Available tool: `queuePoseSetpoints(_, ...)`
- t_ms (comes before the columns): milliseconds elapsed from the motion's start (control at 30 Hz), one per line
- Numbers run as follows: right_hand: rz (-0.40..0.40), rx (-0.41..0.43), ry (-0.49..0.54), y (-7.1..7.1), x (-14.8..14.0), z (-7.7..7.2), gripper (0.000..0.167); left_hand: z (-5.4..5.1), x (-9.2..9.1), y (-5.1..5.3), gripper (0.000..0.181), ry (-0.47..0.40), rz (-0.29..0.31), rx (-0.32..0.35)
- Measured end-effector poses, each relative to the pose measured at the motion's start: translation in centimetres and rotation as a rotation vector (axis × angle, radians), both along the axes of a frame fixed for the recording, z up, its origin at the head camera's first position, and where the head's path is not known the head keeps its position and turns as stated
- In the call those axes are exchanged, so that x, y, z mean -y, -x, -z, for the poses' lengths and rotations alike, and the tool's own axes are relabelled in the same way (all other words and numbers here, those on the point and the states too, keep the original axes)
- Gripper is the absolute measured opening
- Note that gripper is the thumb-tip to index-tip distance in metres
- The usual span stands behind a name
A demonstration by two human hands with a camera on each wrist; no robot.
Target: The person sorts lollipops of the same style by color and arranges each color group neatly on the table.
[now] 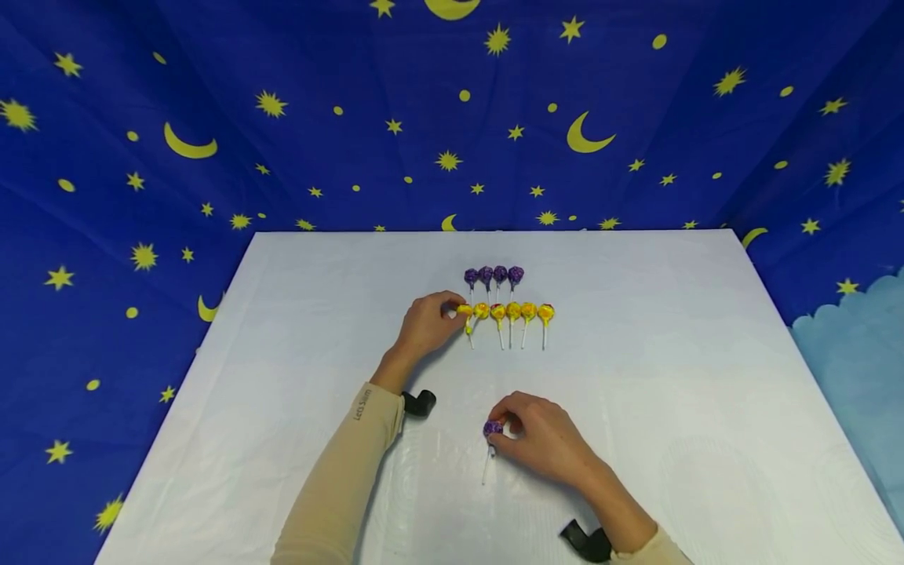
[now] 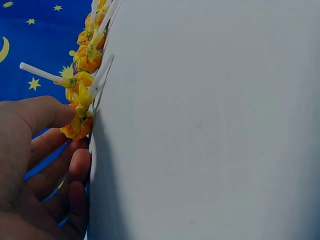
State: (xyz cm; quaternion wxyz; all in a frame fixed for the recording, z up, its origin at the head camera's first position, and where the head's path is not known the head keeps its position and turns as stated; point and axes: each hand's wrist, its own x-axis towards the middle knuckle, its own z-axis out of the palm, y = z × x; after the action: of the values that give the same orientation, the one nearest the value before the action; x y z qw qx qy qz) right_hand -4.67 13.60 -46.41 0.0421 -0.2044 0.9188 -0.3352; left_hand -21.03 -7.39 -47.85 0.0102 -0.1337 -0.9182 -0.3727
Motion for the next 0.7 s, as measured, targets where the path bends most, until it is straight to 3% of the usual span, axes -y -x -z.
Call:
queuePoseSetpoints(300, 0.05, -0.031, 0.032, 0.9, -0.5, -0.9, 0.021, 0.0, 0.0, 0.1, 0.019, 0.025, 0.018, -0.015)
queuePoseSetpoints(700, 0.05, -0.078, 0.029, 3.1, -1.5, -2.5, 0.018, 0.0, 0.0, 0.0, 0.02, 0.028, 0.018, -0.013)
